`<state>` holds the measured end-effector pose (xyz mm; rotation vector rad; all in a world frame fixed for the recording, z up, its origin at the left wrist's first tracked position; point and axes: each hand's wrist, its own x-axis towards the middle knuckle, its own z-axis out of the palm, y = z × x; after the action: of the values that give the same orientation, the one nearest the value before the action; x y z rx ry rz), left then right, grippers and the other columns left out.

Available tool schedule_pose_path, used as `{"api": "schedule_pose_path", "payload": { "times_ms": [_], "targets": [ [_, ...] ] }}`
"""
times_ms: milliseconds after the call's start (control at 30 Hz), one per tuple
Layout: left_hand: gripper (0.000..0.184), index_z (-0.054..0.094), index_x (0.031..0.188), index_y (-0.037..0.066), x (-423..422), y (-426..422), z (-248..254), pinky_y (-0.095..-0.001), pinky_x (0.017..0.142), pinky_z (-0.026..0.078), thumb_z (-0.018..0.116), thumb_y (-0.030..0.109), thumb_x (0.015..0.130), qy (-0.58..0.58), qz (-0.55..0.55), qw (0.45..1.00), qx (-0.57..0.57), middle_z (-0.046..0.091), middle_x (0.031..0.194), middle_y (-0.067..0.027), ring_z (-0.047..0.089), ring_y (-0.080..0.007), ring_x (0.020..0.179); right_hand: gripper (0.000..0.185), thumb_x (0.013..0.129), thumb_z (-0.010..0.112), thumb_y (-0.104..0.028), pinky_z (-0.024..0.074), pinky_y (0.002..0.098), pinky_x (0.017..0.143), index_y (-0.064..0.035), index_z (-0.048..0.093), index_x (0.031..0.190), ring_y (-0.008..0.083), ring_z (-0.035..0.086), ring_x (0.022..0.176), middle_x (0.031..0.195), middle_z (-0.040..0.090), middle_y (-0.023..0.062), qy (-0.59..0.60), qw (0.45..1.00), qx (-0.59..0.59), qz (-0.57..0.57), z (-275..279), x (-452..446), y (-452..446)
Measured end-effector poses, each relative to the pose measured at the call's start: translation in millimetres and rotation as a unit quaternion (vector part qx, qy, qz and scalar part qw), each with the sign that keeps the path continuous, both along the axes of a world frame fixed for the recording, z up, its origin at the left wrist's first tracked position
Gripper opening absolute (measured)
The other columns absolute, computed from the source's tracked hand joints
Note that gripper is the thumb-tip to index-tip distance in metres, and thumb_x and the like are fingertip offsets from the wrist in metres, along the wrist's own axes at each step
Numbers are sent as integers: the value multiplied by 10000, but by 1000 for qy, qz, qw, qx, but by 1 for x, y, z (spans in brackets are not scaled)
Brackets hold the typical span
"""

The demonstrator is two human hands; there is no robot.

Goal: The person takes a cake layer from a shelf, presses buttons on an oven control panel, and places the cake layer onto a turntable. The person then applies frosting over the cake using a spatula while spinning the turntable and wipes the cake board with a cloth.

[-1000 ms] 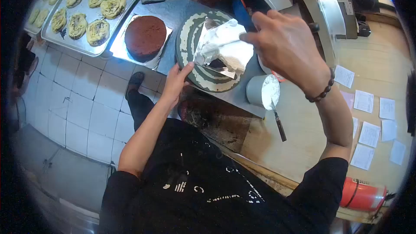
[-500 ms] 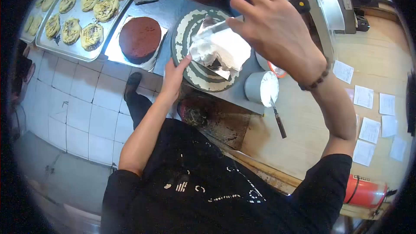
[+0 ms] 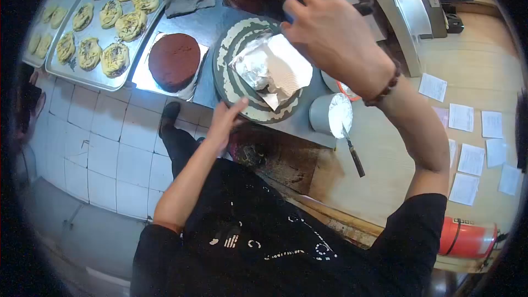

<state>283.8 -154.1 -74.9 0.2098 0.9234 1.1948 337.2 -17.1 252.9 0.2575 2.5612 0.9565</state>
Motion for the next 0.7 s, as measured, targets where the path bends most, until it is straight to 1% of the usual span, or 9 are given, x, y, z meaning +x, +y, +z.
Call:
{"api": "schedule_pose_path", "payload": {
  "times_ms": [67,167,200,267,367,400,533,633,700],
  "targets": [
    [523,619,1357,-15,7,-9,15,-348,964,529,744,335,988,-22,-23,999,17,719,1267,-93,671,-176,1122,134,850,707,-171,553,305,716,-151,788,745,210,696,869,925,713,49,-19,999,-34,-22,-5,-1,-7],
    [536,632,1335,-18,11,-3,0,-342,931,537,753,363,979,40,9,996,74,727,1250,-102,675,-167,1108,140,853,692,-183,513,325,744,-172,787,751,204,669,921,926,700,29,-65,996,-61,-22,2,3,-31],
    [521,641,1318,-21,8,-1,5,-328,894,544,754,362,984,52,27,995,76,729,1235,-98,682,-151,1077,116,848,696,-168,500,322,759,-150,771,761,199,646,938,938,678,27,-70,995,-72,-18,5,3,-34],
    [502,629,1347,-6,1,-2,15,-334,906,549,738,342,1002,51,10,998,26,727,1223,-75,679,-149,1084,75,837,703,-137,473,315,789,-105,739,780,187,602,974,962,634,23,-78,993,-93,-11,10,1,-37],
    [455,641,1319,-12,6,-6,17,-311,853,561,737,306,1008,21,11,1000,19,725,1211,-73,691,-154,1060,72,849,700,-150,463,321,806,-95,747,845,190,580,985,980,619,21,-6,998,-35,50,7,5,-23],
    [436,650,1298,-20,13,-13,15,-298,824,566,741,292,1007,6,17,999,26,725,1208,-78,698,-156,1046,122,815,688,-201,466,317,781,-173,764,724,191,619,968,922,652,23,21,997,-4,70,5,7,-21],
    [430,658,1274,-25,28,-21,9,-306,808,588,745,296,1001,-22,-17,999,46,724,1212,-81,701,-145,1044,119,818,691,-192,461,314,782,-168,771,733,196,628,986,936,658,22,-18,999,-40,-8,3,10,-31],
    [429,657,1273,-29,15,-15,13,-316,820,585,737,296,1006,10,-27,998,50,723,1207,-86,699,-142,1038,119,822,693,-193,456,313,790,-169,775,739,198,626,990,933,658,17,-66,996,-54,13,3,14,-43],
    [440,650,1268,-25,15,-17,19,-326,853,578,721,326,1013,31,2,999,44,721,1196,-80,694,-143,1034,89,838,700,-182,456,317,794,-147,753,776,187,594,976,959,627,5,-33,998,-24,49,3,18,-37]
  ]
}}
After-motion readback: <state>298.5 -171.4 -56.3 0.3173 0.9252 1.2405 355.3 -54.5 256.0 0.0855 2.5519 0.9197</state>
